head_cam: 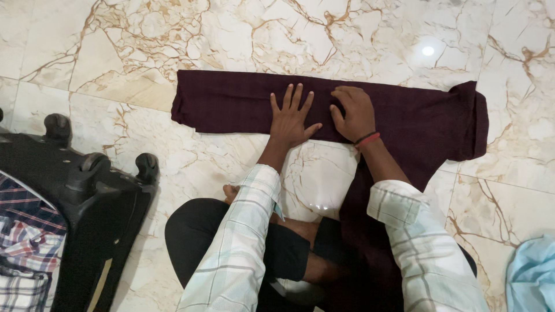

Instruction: The person buttons and folds a shirt on the floor, smoothing it by hand and placing it into an open suitcase.

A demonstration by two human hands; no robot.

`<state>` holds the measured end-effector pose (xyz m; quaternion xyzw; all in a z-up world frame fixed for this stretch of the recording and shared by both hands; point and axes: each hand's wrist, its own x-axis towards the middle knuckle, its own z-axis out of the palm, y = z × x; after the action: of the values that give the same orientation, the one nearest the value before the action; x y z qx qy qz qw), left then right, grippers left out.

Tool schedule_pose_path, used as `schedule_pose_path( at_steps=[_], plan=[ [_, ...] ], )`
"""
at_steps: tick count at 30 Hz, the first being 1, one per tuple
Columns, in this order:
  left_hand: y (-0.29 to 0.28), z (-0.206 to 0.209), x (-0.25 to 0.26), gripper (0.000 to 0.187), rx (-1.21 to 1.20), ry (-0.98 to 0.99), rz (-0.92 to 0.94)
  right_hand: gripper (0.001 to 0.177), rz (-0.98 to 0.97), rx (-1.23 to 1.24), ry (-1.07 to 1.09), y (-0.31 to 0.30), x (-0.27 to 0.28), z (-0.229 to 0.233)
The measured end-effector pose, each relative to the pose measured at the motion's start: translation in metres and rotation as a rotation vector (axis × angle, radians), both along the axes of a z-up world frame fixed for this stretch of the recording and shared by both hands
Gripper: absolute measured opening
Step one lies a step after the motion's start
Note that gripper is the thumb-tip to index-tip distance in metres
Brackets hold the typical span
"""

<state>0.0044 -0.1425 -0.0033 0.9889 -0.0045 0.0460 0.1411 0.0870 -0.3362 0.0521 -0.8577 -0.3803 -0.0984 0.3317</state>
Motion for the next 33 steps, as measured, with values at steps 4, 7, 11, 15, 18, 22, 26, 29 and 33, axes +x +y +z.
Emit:
schedule_pose_path(
  at_steps=[4, 7, 11, 15, 18, 22, 26, 29, 33],
  plan=[
    [0.004, 0.015, 0.01, 0.109, 0.023, 0.133, 0.055, 0.048, -0.006, -0.183, 0.014, 0.026, 0.003, -0.027],
    [0.005, 0.022, 0.014, 0.112, 0.042, 0.209, 0.068, 0.052, -0.08, -0.317, -0.092, 0.027, -0.012, -0.047],
    [0.006, 0.013, 0.008, 0.108, 0.044, 0.136, 0.036, 0.061, -0.06, -0.336, 0.029, 0.021, -0.014, -0.055],
    [0.005, -0.007, -0.01, 0.1, 0.0, -0.066, -0.006, 0.067, -0.027, -0.336, -0.002, 0.024, -0.011, -0.051],
    [0.004, -0.024, -0.009, 0.092, 0.024, -0.037, -0.147, 0.068, -0.038, -0.339, 0.014, 0.025, -0.012, -0.052],
    [0.01, -0.025, -0.002, 0.092, -0.1, -0.071, -0.231, 0.074, -0.045, -0.361, 0.027, 0.023, -0.013, -0.051],
    [0.022, -0.006, -0.001, 0.093, -0.109, 0.007, -0.138, 0.071, -0.051, -0.344, 0.015, 0.021, -0.012, -0.056],
    [0.037, 0.002, -0.001, 0.092, -0.052, 0.065, -0.026, 0.072, -0.063, -0.351, 0.002, 0.022, -0.011, -0.059],
    [0.058, -0.001, -0.006, 0.089, -0.021, 0.008, 0.035, 0.076, -0.142, -0.388, 0.018, 0.011, -0.011, -0.062]
  ],
)
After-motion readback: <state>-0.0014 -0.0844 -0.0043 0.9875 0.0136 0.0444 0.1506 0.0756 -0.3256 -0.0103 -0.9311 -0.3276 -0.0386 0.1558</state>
